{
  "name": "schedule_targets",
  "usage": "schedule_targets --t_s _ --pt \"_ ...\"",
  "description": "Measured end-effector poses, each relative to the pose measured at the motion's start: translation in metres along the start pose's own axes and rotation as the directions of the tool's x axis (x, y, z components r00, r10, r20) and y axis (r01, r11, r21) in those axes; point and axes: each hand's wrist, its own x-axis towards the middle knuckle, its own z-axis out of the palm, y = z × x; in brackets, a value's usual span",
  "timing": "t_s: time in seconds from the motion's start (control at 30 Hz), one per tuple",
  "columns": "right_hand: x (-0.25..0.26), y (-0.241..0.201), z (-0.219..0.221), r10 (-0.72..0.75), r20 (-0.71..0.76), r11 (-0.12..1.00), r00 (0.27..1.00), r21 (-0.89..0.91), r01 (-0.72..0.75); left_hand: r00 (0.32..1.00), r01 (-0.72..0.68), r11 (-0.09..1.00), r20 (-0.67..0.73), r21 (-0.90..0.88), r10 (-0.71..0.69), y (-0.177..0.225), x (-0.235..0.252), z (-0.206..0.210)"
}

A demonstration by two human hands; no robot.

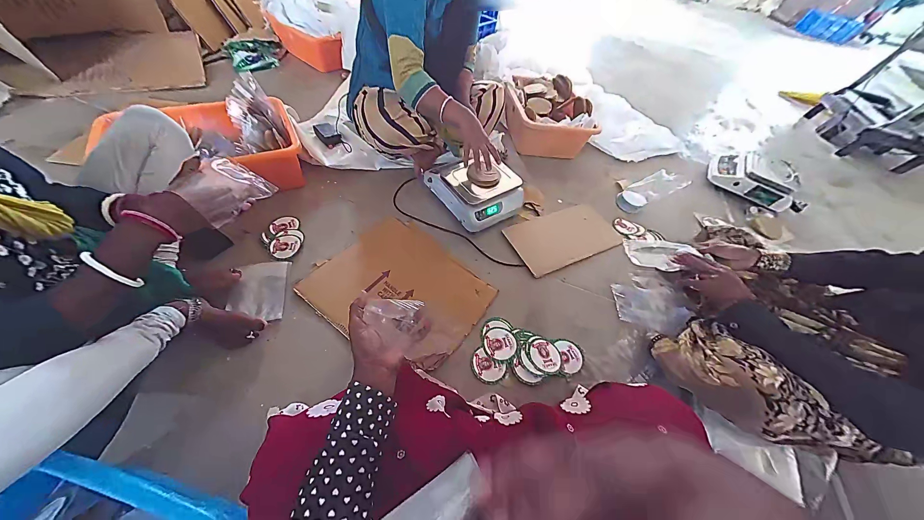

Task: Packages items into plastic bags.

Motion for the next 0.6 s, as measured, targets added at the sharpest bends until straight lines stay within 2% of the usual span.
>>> schedule_targets --t_s 0.03,0.1,0.13,0.17,0.2,0.23,0.27,0.37,0.5,0.6 --pt "-0.001 0.031 -0.024 0.057 -0.104 0.985 0.993 -0.154 -0.073 1.000 -0.010 1.000 0.006 0.000 0.010 0.000 0.000 0.000" --pt "-0.011 0.111 -0.072 0.190 -0.346 0.846 0.919 -0.417 -0.332 1.000 -0.022 1.000 0.013 -0.007 0.022 0.001 0.000 0.003" --pt "-0.020 0.149 -0.090 0.320 -0.470 0.730 0.823 -0.432 -0.530 1.000 -0.020 1.000 0.006 -0.008 0.020 0.001 0.000 0.005" --pt "-0.029 0.182 -0.104 0.467 -0.559 0.587 0.685 -0.383 -0.713 1.000 -0.019 1.000 -0.013 -0.004 0.019 0.001 0.001 0.006" --pt "-0.040 0.212 -0.114 0.572 -0.597 0.451 0.563 -0.344 -0.823 1.000 -0.018 1.000 -0.024 0.002 0.018 0.001 0.002 0.006" --pt "-0.053 0.236 -0.120 0.633 -0.608 0.341 0.480 -0.338 -0.877 0.999 -0.016 1.000 -0.031 0.009 0.016 0.001 0.003 0.005" --pt "-0.067 0.257 -0.122 0.654 -0.615 0.273 0.440 -0.350 -0.896 0.999 -0.015 1.000 -0.037 0.015 0.015 0.000 0.004 0.005" --pt "-0.090 0.291 -0.119 0.678 -0.598 0.200 0.427 -0.409 -0.890 0.999 -0.016 1.000 -0.030 0.022 0.017 -0.001 0.005 0.004" --pt "-0.086 0.311 -0.120 0.696 -0.586 0.073 0.415 -0.517 -0.853 0.999 -0.039 0.997 -0.028 0.061 0.040 -0.002 0.004 0.007" --pt "-0.087 0.317 -0.117 0.706 -0.596 0.054 0.383 -0.494 -0.868 0.997 -0.050 0.997 -0.048 0.054 0.053 0.000 0.003 0.006"
